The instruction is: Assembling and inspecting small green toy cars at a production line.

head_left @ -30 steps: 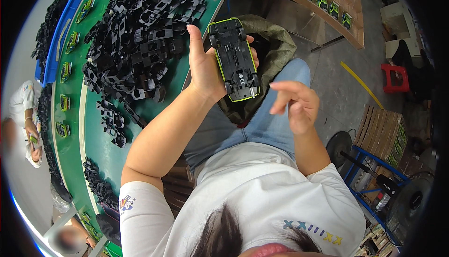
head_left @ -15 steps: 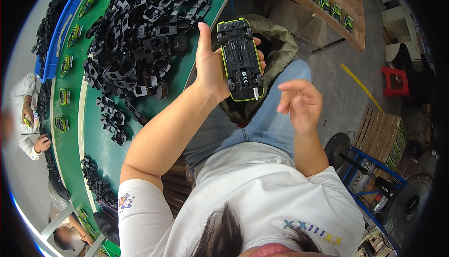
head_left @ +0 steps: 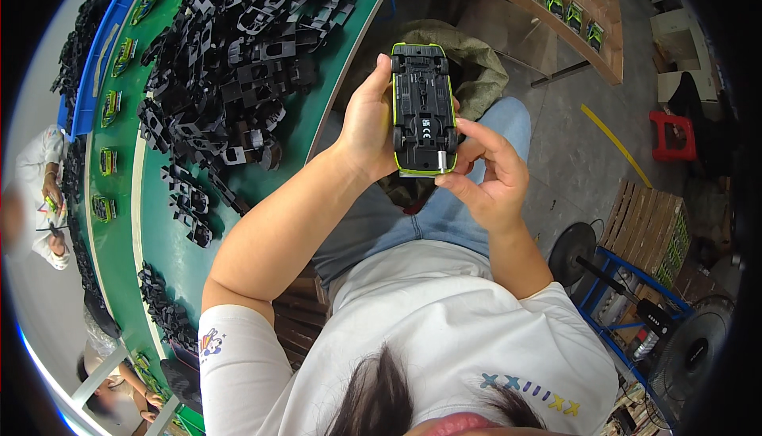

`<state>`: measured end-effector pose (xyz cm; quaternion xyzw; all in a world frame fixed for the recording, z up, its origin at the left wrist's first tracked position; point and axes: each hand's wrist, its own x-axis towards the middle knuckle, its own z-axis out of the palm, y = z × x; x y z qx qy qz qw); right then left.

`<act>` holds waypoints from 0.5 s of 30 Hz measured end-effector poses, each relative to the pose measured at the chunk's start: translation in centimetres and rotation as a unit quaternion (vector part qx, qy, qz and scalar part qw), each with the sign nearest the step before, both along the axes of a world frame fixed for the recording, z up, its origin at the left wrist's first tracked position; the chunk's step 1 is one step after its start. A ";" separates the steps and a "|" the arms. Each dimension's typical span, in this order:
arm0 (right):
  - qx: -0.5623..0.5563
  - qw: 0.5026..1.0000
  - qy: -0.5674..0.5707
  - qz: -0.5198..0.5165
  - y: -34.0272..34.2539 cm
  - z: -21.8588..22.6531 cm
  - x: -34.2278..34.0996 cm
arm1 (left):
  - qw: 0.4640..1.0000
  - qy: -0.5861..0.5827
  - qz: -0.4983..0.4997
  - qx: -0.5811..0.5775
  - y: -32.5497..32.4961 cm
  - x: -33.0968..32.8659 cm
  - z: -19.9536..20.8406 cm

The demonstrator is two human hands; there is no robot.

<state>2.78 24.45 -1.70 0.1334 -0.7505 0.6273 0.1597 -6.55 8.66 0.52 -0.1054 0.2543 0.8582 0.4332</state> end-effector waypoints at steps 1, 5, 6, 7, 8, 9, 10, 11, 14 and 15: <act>-0.006 1.000 0.000 -0.003 0.0 0.0 0.0 | 1.000 -0.001 -0.004 -0.002 0.0 0.0 -0.1; -0.048 0.999 -0.015 -0.011 -0.4 0.5 0.0 | 1.000 -0.010 -0.015 -0.001 0.1 0.2 0.0; -0.067 0.997 -0.039 -0.012 -0.5 0.7 0.2 | 1.000 -0.010 -0.015 -0.001 0.1 0.3 -0.1; -0.086 0.994 -0.062 -0.014 -0.6 0.8 0.2 | 1.000 -0.015 -0.018 0.005 0.0 0.3 -0.4; -0.086 0.994 -0.062 -0.015 -0.6 0.8 0.3 | 1.000 -0.019 -0.022 0.011 0.0 0.3 -0.4; -0.097 0.993 -0.070 -0.016 -0.6 0.8 0.3 | 0.999 -0.019 -0.023 0.011 0.1 0.3 -0.4; -0.108 0.991 -0.077 -0.018 -0.6 0.8 0.3 | 1.000 -0.011 -0.019 0.002 0.2 0.4 -0.2; -0.108 0.991 -0.077 -0.019 -0.6 0.8 0.3 | 1.000 -0.003 -0.015 -0.006 0.3 0.5 -0.1; -0.106 0.991 -0.076 -0.024 -0.6 0.9 0.3 | 1.000 -0.009 -0.003 -0.029 0.5 0.5 -0.3; -0.100 0.993 -0.051 -0.023 -0.6 0.8 0.1 | 1.000 -0.009 -0.003 -0.029 0.5 0.5 -0.3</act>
